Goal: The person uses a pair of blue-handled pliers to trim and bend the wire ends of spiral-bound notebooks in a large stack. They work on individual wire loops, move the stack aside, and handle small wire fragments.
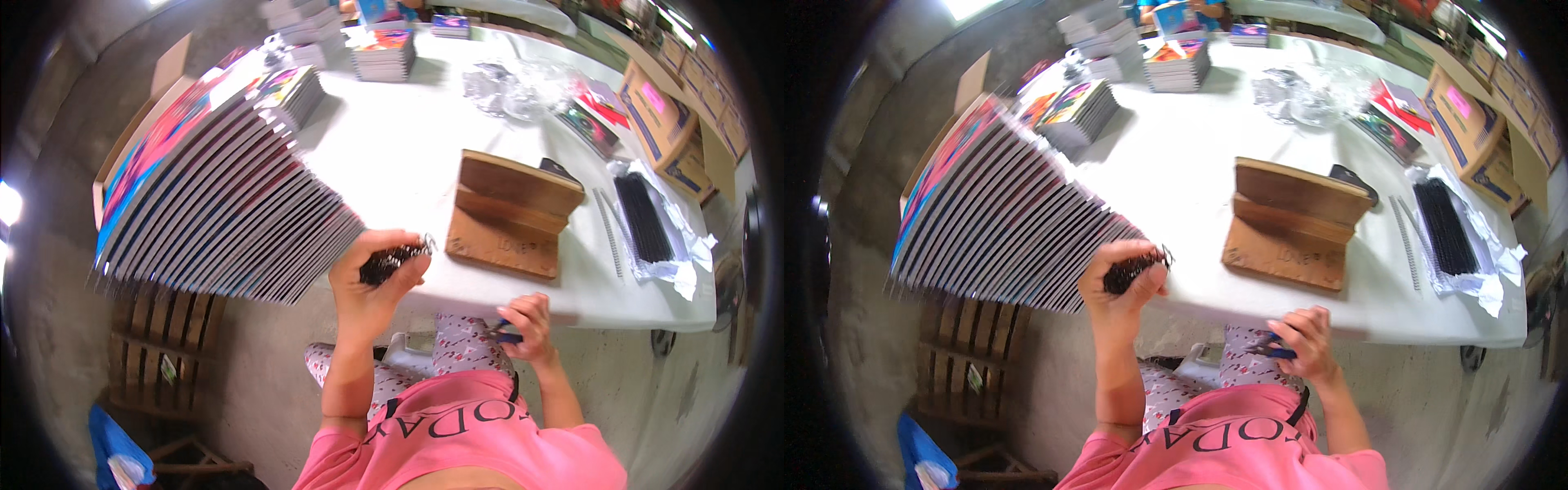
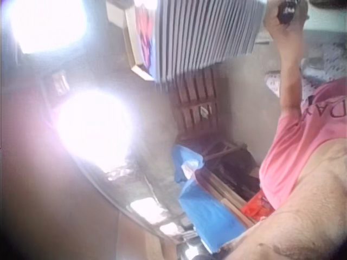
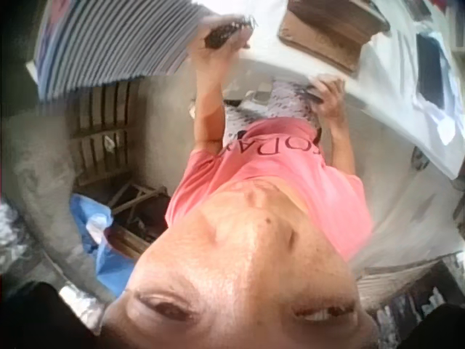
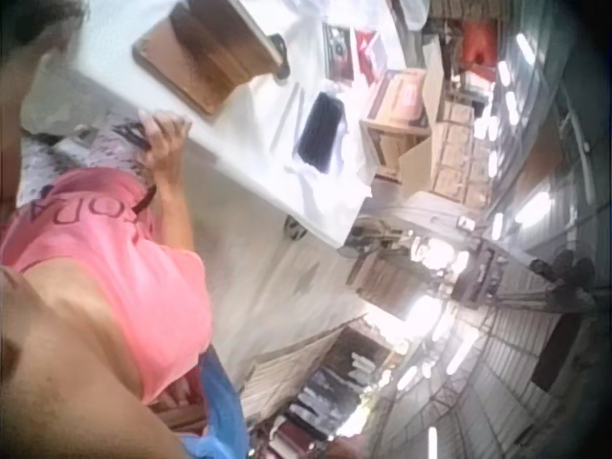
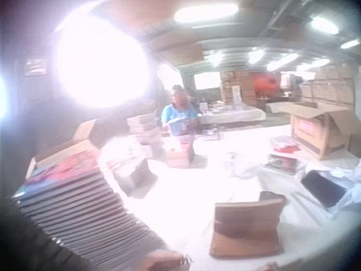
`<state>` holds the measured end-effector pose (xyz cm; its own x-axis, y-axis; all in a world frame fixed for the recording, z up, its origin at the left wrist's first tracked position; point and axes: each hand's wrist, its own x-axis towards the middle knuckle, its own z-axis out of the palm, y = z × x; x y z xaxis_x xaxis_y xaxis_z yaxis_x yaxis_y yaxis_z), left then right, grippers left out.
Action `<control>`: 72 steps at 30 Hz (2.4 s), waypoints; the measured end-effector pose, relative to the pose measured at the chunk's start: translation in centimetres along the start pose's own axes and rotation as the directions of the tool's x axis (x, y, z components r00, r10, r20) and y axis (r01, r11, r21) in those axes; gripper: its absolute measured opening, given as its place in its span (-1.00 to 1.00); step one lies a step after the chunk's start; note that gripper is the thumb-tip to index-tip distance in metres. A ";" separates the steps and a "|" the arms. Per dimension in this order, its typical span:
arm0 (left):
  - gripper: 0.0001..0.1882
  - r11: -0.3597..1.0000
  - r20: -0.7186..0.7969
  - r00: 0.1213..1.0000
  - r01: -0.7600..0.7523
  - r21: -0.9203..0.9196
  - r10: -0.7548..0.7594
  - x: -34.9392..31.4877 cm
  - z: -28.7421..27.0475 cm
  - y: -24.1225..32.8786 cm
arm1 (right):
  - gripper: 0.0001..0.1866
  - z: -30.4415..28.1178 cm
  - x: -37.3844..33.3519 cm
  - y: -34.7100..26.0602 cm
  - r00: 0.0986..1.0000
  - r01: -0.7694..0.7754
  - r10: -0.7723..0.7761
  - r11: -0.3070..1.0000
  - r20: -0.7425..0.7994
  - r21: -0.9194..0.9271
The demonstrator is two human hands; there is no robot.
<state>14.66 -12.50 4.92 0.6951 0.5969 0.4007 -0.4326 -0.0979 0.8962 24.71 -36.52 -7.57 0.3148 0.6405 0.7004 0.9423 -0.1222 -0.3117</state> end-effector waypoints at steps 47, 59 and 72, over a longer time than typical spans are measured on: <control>-0.62 0.690 0.775 0.609 -0.634 0.348 0.169 12.8 13.9 0.9 | -0.68 -9.3 11.4 9.1 0.782 -0.518 0.467 0.856 -0.413 -0.013; -0.59 0.936 -0.256 0.916 -0.244 0.255 0.308 -7.8 -19.3 6.2 | -0.34 3.0 15.2 -9.9 0.911 -0.391 0.141 0.597 0.388 0.700; -0.73 0.912 -0.498 0.765 -0.318 0.261 0.409 -0.5 -20.3 6.2 | -0.41 10.9 23.8 -21.1 0.996 0.072 -0.078 0.992 0.047 0.107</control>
<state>-0.07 2.72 6.44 0.0686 0.8128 0.5785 -0.4659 -0.4866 0.7390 11.06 -10.43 8.72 0.2349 0.6833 0.6913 0.9450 0.0059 -0.3269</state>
